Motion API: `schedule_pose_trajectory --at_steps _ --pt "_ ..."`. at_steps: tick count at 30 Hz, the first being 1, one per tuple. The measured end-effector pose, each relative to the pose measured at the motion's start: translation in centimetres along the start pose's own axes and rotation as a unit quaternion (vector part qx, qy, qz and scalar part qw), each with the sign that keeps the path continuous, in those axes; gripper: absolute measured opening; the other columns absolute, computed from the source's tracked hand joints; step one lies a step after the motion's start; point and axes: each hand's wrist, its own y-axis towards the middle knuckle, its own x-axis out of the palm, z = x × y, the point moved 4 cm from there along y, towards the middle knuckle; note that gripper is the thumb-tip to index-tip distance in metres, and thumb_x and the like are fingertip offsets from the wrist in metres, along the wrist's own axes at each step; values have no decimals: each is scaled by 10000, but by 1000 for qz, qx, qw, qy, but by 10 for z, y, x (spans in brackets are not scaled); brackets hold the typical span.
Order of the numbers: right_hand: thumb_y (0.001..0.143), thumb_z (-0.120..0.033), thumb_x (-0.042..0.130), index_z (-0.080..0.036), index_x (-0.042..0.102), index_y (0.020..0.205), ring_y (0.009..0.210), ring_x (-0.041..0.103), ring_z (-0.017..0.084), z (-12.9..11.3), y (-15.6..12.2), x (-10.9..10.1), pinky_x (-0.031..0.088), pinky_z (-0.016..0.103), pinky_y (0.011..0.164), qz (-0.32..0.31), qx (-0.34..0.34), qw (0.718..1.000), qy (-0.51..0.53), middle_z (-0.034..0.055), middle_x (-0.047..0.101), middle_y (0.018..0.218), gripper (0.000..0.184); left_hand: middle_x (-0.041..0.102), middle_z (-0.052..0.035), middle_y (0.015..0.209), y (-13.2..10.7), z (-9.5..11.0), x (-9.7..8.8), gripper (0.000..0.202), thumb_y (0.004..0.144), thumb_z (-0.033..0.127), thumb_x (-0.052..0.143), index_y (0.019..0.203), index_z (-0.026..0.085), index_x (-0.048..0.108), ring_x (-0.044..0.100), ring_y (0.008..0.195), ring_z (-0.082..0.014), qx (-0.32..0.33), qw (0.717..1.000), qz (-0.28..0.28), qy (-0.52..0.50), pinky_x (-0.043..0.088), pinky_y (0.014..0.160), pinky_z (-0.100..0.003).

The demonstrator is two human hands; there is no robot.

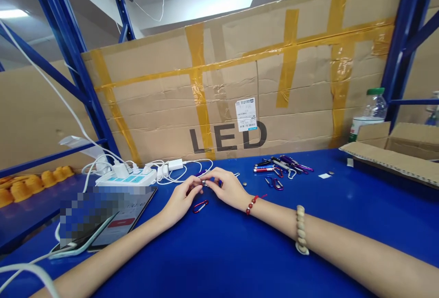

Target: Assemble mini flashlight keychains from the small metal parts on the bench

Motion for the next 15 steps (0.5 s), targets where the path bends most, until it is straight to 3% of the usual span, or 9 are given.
schedule_pose_trajectory --at_steps 5,10,15 --pt "823 -122 525 -203 657 950 783 554 116 -3 1 -4 434 226 672 10 17 999 26 28 614 882 200 593 7 796 -1 6 1 180 852 256 399 961 188 525 550 754 -100 8 1000 6 14 419 732 -210" --pt "811 -108 531 -202 668 931 798 551 116 -1 0 -5 436 218 672 25 1 999 42 32 609 869 205 613 -30 971 -2 7 2 186 809 224 489 977 173 551 567 851 -120 1 1000 2 15 442 751 -213" --pt "806 -120 529 -182 673 885 708 540 97 -1 -2 -5 416 185 561 42 -2 998 48 36 592 829 175 622 -35 1028 -2 8 0 224 818 206 483 1014 175 587 573 910 -129 20 999 20 31 449 804 -223"
